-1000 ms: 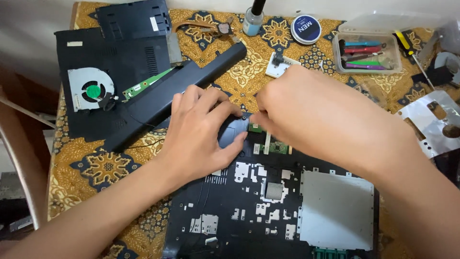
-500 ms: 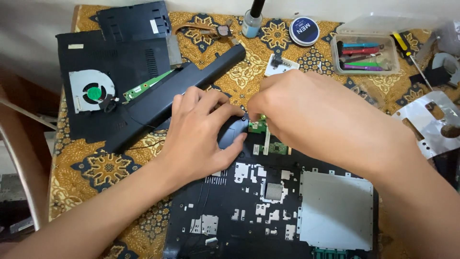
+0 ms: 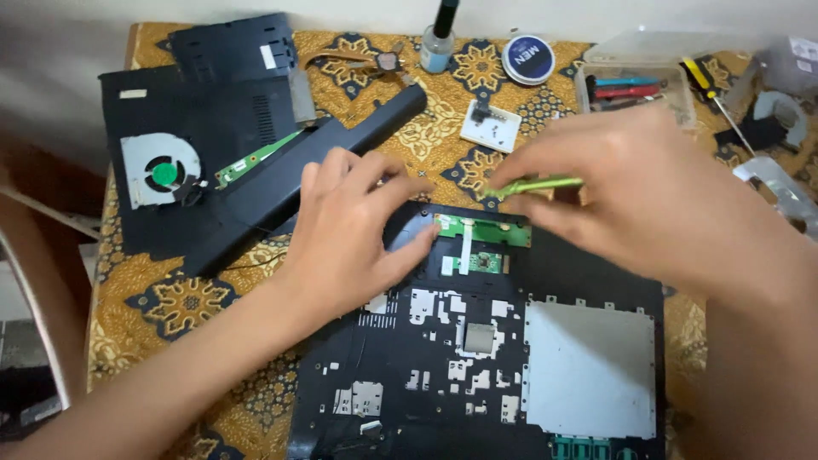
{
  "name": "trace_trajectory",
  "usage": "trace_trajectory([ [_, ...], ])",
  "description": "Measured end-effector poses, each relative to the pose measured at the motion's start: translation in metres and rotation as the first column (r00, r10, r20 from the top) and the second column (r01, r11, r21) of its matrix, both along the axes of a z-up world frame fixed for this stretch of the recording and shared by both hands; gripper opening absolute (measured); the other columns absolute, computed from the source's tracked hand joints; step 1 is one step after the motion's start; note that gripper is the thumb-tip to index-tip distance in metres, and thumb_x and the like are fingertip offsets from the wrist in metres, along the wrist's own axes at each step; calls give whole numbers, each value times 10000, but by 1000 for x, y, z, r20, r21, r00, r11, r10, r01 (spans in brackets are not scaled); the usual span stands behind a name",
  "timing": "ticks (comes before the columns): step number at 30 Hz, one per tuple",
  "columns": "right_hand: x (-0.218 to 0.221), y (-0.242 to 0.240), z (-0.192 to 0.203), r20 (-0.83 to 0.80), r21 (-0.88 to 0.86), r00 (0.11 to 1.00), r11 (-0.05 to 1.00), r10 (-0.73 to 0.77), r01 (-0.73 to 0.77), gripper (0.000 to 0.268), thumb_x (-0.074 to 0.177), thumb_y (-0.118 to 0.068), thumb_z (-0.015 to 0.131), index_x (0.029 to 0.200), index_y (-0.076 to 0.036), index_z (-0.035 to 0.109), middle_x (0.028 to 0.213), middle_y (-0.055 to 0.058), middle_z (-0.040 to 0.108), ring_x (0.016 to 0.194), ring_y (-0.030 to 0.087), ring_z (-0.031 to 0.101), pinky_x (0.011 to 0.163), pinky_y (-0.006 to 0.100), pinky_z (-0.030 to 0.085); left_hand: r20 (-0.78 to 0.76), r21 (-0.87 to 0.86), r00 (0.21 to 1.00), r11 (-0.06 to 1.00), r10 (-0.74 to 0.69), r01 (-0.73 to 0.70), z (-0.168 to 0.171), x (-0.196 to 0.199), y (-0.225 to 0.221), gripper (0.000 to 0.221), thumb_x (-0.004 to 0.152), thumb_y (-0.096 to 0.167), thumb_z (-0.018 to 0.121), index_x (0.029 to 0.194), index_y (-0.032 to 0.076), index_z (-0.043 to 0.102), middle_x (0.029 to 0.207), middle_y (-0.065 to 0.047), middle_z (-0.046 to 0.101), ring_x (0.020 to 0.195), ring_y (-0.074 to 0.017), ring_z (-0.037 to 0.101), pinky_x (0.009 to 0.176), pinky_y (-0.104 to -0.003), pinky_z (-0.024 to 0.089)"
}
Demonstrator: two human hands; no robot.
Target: Disassembling a laptop to access internal components, including removing the motherboard and disconnecting ribbon cables.
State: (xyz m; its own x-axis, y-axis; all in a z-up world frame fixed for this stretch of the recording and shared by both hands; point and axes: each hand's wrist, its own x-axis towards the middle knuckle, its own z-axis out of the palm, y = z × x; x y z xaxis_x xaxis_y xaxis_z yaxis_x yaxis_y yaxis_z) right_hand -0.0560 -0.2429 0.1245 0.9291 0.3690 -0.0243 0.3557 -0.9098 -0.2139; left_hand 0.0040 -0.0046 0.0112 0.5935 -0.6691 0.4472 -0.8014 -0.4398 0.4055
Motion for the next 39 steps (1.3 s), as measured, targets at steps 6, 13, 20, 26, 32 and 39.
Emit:
trace_trajectory([
  [6,-24,-28,-8,118,120,984,985,-137,123,188,912,-198,751,1071,-117,811,1016,56,800,916,232,745,752,410,572,-5,-2,990,990,-140,140,12,20,-41,419,904,393,792,1199,100,738,1157,-51,743,1016,-303,641,801,-473,445],
  [13,-40,-39,-15,157,179,971,972,-181,152,185,934,-178,730,1082,-111,817,1010,45,801,888,216,743,737,393,574,41,-31,976,976,-213,215,13,22,-77,255,906,314,822,1074,121,817,970,-42,796,902,-290,679,749,-470,447],
  [20,-37,-44,-16,186,212,963,965,-194,153,161,944,-157,746,1075,-84,805,1013,70,791,869,228,731,716,393,551,135,-15,978,987,-159,162,9,39,-84,72,920,151,803,849,162,815,758,4,760,742,-242,633,659,-416,414],
  [26,-48,-58,-25,179,138,963,975,-200,177,206,949,-212,724,1113,-116,804,1031,40,796,896,224,742,712,395,545,177,67,982,997,-59,48,-16,76,-96,77,877,215,845,947,183,855,875,-11,778,820,-309,664,681,-487,469],
  [32,-70,-71,-41,85,102,943,944,-322,313,256,908,-262,732,1119,-137,806,1036,50,798,871,231,747,767,422,573,127,69,990,996,-58,50,-21,80,-96,93,874,228,853,963,201,862,910,-12,777,826,-304,658,653,-483,457],
  [39,-87,-76,-54,94,166,923,920,-374,356,291,876,-210,765,1141,-92,793,1052,87,794,946,240,757,733,388,644,70,-47,996,997,-56,60,-9,77,-87,217,874,191,883,1076,141,823,880,-42,763,757,-245,678,707,-469,500],
])
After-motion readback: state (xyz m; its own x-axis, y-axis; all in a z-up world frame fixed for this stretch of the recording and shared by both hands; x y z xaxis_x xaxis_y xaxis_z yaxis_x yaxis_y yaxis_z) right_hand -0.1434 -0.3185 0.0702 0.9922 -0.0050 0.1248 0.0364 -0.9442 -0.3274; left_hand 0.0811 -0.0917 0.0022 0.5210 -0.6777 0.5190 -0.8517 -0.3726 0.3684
